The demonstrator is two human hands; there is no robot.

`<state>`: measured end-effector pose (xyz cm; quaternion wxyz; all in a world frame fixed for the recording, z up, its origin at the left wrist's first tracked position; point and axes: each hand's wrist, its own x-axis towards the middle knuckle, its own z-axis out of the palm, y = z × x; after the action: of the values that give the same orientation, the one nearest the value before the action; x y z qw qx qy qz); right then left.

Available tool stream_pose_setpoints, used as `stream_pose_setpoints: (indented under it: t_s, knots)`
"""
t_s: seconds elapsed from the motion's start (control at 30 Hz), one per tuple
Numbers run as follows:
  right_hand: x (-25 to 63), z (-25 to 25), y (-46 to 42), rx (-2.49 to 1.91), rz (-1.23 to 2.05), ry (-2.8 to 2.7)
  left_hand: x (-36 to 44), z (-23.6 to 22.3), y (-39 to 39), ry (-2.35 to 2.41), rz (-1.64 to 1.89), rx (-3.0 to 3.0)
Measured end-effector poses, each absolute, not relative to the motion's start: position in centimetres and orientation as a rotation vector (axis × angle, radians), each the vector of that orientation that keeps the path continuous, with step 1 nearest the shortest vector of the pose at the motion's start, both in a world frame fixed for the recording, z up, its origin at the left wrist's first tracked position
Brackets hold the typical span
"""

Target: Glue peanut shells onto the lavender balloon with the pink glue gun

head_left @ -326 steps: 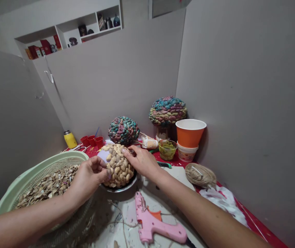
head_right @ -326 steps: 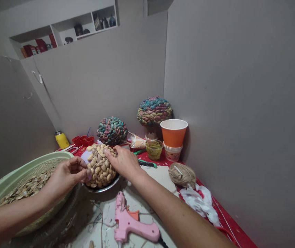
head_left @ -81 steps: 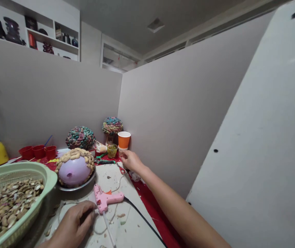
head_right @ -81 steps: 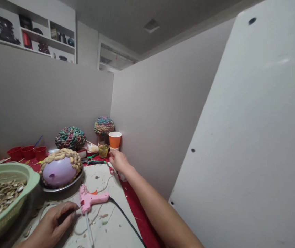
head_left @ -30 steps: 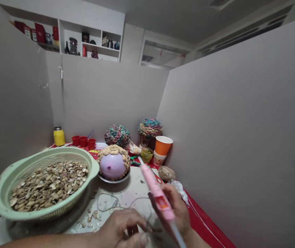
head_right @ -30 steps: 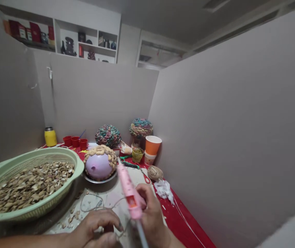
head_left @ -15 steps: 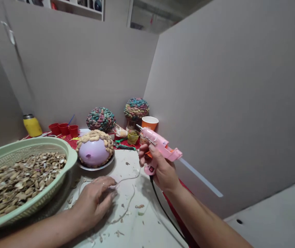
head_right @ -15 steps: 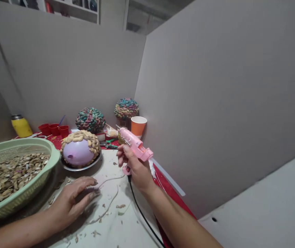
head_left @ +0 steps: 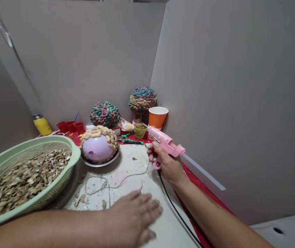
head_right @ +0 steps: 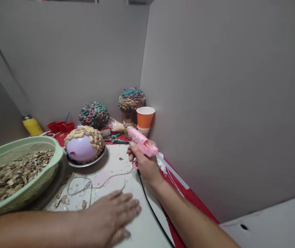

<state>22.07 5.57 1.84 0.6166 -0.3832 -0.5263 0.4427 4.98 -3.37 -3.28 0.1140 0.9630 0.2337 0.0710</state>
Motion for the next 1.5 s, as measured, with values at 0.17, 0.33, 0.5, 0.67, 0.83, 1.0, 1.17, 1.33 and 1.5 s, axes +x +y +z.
stream_pose_setpoints:
  t_s: [0.17,0.33,0.5,0.67,0.83,1.0,1.17,1.33,1.5]
  knots:
    - [21.5,1.6,5.3,-0.908,1.071,-1.251,-1.4,-0.9,-2.8,1.316,0.045,2.651]
    - [21.3,1.3,4.9,-0.95,1.075,-1.292,-5.3,-1.5,-4.6,1.733,0.073,2.563]
    - [21.1,1.0,4.7,-0.959,1.075,-1.31,-2.1,-1.5,-7.6,1.553,0.187,2.634]
    - [20.4,0.1,4.6,-0.975,1.086,-1.34,3.0,-1.8,-9.0,0.94,0.171,2.713]
    - [20.0,-1.6,5.1,-1.043,1.077,-1.354,5.0,-2.6,-7.4,0.777,0.16,2.766]
    - [20.4,-2.0,5.5,-1.087,1.097,-1.313,4.4,-2.6,-6.2,0.777,0.152,2.765]
    - [20.8,-1.2,5.7,-1.06,1.118,-1.162,3.4,-4.0,-5.5,0.82,0.196,2.879]
    - [21.0,-2.0,5.9,-0.974,1.186,-1.079,3.8,-6.9,-4.3,0.832,0.456,3.233]
    - [21.2,-3.4,6.1,-0.957,1.227,-1.011,4.7,-9.1,-3.5,0.867,0.565,3.302]
